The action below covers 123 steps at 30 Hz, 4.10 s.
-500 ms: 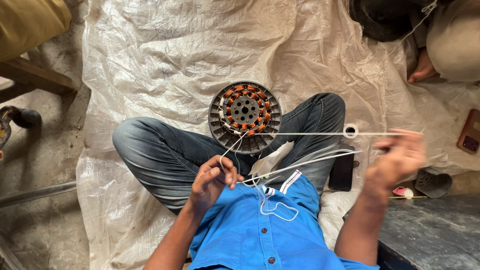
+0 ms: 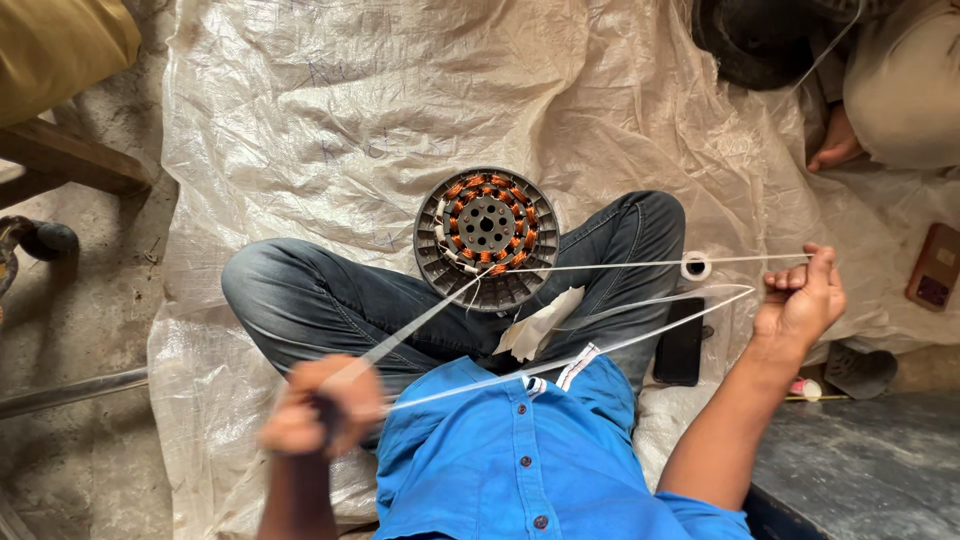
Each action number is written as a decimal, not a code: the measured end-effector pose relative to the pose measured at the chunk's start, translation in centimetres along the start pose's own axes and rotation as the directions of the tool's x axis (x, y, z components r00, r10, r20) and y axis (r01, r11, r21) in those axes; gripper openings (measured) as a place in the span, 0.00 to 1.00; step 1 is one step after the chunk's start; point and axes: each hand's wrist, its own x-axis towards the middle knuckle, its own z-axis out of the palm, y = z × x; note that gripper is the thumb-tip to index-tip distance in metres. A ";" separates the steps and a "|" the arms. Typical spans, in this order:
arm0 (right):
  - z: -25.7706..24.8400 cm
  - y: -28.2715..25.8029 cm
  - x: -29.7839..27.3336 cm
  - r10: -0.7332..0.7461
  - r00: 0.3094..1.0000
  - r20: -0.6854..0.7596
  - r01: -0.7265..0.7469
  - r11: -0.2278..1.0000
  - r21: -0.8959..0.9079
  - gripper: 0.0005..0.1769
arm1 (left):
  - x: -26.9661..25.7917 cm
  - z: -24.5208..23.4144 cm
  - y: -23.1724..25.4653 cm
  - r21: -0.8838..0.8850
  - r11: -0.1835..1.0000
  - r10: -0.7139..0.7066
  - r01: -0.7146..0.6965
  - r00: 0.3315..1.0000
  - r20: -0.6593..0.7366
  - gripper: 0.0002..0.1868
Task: The person sits cross-legged and winds white thread around the copper windings of a motor stator resting on their lap. They repeatedly pull thread from a spool, wrap it around individual winding sections, and tie off the thread to secure the coils.
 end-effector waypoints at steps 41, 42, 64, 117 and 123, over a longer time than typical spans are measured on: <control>6.3 -0.8 -5.0 -0.563 0.737 0.373 0.522 0.125 -0.843 0.12 | 2.8 0.7 -3.3 0.009 0.987 -0.158 0.160 0.982 -0.102 0.21; 8.6 0.6 -7.3 -0.449 0.810 0.376 0.562 0.414 -0.716 0.16 | 2.7 1.0 -3.4 -0.010 0.985 -0.173 0.173 0.980 -0.102 0.21; 10.2 -1.0 -9.3 -0.437 0.742 0.509 0.629 0.189 -0.754 0.15 | 4.4 3.4 -3.9 0.194 0.963 -0.185 0.189 0.982 -0.037 0.18; 25.8 2.9 -17.7 -0.349 0.369 0.862 0.853 0.496 -0.164 0.09 | 12.7 0.1 -7.0 0.995 -0.041 0.093 -0.090 0.991 0.094 0.08; 27.4 2.7 -18.3 -0.326 0.405 0.854 0.877 0.404 -0.261 0.08 | 10.1 0.4 -8.3 0.998 -0.032 0.141 -0.057 0.988 0.061 0.15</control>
